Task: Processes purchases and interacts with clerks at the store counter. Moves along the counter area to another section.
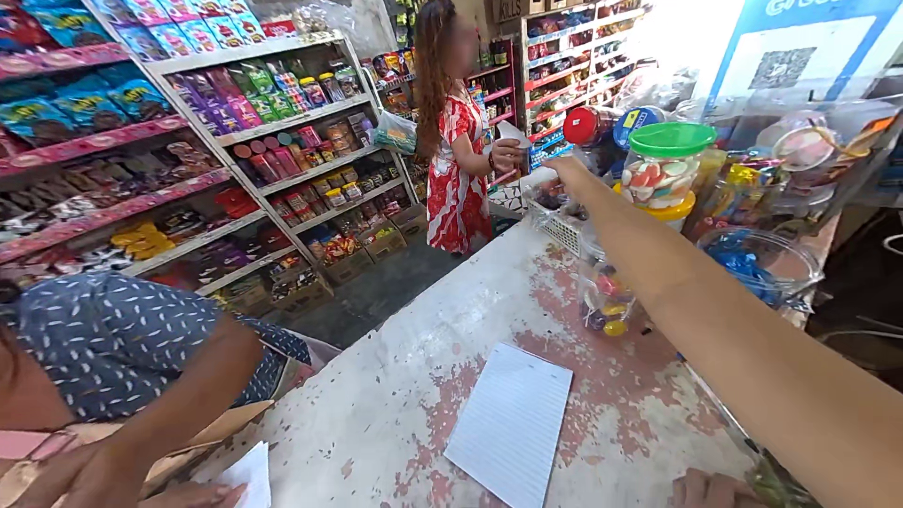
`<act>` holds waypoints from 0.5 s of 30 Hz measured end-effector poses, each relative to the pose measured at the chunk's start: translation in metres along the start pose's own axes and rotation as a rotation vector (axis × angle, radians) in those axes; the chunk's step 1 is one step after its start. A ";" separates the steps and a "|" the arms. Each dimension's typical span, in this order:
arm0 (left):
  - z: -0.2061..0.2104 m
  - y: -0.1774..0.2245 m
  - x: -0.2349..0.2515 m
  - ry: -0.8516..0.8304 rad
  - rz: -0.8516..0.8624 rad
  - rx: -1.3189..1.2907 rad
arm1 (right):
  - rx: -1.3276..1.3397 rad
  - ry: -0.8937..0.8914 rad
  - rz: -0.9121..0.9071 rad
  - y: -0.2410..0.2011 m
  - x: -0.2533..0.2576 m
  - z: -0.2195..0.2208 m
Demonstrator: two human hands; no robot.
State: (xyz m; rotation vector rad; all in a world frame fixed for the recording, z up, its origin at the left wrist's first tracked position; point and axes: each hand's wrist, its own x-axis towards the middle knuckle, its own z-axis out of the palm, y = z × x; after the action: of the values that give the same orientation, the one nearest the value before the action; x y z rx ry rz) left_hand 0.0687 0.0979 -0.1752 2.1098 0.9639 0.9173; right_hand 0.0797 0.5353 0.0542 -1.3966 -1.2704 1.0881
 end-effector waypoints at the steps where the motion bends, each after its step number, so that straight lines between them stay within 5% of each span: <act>1: 0.000 -0.001 0.000 -0.003 0.003 0.005 | -0.013 0.018 0.013 0.002 -0.004 -0.004; 5: -0.003 0.002 0.000 0.004 -0.008 0.000 | -0.181 -0.024 0.017 0.006 -0.025 -0.010; 11: -0.008 0.005 0.001 -0.050 0.012 0.046 | -0.636 -0.506 0.042 0.008 -0.055 0.010; 15: 0.001 -0.002 -0.002 -0.012 0.028 0.052 | -0.709 -0.608 0.110 0.007 -0.065 0.031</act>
State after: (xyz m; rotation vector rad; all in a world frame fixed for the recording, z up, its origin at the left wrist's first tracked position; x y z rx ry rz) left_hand 0.0676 0.0970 -0.1773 2.1748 0.9642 0.9014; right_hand 0.0456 0.4724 0.0434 -1.7190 -2.1932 1.2499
